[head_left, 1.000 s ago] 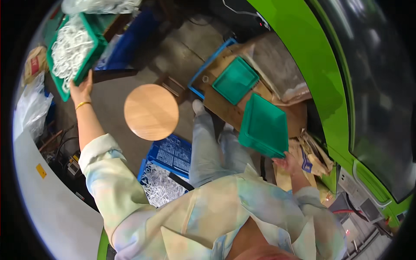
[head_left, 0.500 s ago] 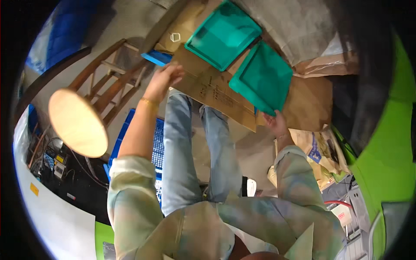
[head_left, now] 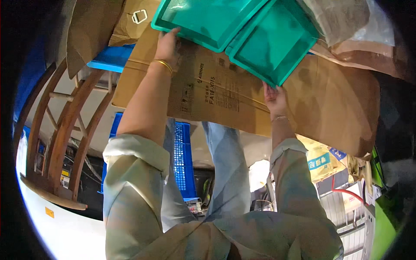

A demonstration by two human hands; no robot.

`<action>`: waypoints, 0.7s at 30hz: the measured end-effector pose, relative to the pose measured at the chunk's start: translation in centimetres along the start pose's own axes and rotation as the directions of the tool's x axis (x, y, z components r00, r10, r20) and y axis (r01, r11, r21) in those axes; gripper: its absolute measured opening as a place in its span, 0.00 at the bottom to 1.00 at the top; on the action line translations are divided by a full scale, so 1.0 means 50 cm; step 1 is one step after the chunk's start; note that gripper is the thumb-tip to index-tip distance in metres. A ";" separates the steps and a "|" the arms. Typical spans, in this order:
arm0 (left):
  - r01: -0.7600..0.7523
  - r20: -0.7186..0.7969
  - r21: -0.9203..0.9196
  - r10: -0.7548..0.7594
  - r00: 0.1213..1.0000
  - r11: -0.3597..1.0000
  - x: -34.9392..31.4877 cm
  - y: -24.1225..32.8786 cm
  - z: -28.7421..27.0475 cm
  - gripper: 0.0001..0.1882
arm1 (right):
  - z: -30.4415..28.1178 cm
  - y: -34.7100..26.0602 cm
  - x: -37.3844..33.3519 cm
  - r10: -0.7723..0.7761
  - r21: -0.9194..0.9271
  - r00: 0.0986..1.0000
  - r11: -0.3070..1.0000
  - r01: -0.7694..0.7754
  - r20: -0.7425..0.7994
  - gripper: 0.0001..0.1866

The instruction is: Inspecting white plastic chain-link components and sliding them onto a rod before placing them into a green tray.

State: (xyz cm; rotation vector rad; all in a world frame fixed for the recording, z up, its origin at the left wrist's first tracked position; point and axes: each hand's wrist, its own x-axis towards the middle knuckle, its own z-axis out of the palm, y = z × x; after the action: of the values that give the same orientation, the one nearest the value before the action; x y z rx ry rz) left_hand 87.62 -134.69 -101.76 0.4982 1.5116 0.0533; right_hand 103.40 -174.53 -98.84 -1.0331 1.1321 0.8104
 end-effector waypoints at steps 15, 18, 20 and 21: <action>-0.180 0.214 0.115 0.152 0.965 0.977 -0.081 0.017 -0.018 0.27 | 0.274 0.037 0.028 0.442 -0.798 0.891 0.497 -0.341 -0.105 0.23; -0.326 0.181 0.137 0.299 0.937 0.935 -0.195 0.019 -0.035 0.22 | 0.425 0.111 -0.016 0.473 -0.953 0.879 0.232 -0.195 -0.065 0.21; -0.366 0.156 0.101 0.349 0.924 0.925 -0.307 0.023 -0.044 0.19 | 0.510 0.179 -0.032 0.369 -0.957 0.896 0.238 0.167 0.248 0.19; -0.371 0.169 0.007 0.364 0.916 0.929 -0.357 0.021 -0.049 0.18 | 0.538 0.208 -0.014 0.328 -0.918 0.857 0.166 0.361 0.397 0.18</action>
State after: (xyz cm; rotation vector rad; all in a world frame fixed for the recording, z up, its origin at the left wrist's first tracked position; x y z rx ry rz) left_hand 84.17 -139.06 -84.58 0.7963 1.2423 0.2703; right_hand 102.35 -145.70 -98.11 -1.7287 -0.1377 1.8260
